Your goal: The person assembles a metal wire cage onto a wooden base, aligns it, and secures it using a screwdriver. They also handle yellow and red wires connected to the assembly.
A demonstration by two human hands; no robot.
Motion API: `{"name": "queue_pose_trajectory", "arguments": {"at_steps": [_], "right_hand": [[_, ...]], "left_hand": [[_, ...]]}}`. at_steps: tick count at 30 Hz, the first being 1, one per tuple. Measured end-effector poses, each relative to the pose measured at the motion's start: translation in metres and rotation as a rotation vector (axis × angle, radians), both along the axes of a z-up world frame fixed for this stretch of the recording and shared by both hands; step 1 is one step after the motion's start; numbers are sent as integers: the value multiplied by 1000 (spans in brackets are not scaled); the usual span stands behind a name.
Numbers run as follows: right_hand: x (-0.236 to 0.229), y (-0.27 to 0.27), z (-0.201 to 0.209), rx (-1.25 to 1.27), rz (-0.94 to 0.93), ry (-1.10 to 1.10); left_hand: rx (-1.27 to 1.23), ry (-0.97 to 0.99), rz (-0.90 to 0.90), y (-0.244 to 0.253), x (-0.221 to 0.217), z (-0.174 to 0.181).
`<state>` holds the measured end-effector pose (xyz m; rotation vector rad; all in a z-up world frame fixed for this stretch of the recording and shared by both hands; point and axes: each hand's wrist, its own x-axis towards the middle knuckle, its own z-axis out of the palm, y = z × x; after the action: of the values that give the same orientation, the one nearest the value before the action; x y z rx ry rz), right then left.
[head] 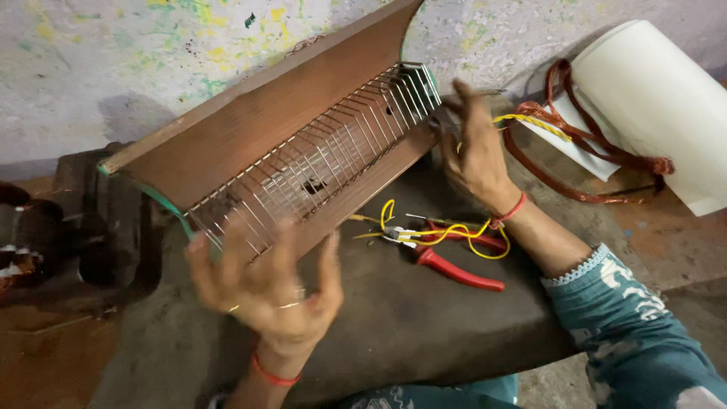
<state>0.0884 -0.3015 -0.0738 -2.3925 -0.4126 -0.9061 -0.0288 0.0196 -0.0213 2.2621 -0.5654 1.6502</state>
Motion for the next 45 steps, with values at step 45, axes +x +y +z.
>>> {"name": "queue_pose_trajectory", "arguments": {"at_steps": [45], "right_hand": [[-173, 20, 89, 398, -61, 108]], "left_hand": [[-236, 154, -25, 49, -29, -57]]}}
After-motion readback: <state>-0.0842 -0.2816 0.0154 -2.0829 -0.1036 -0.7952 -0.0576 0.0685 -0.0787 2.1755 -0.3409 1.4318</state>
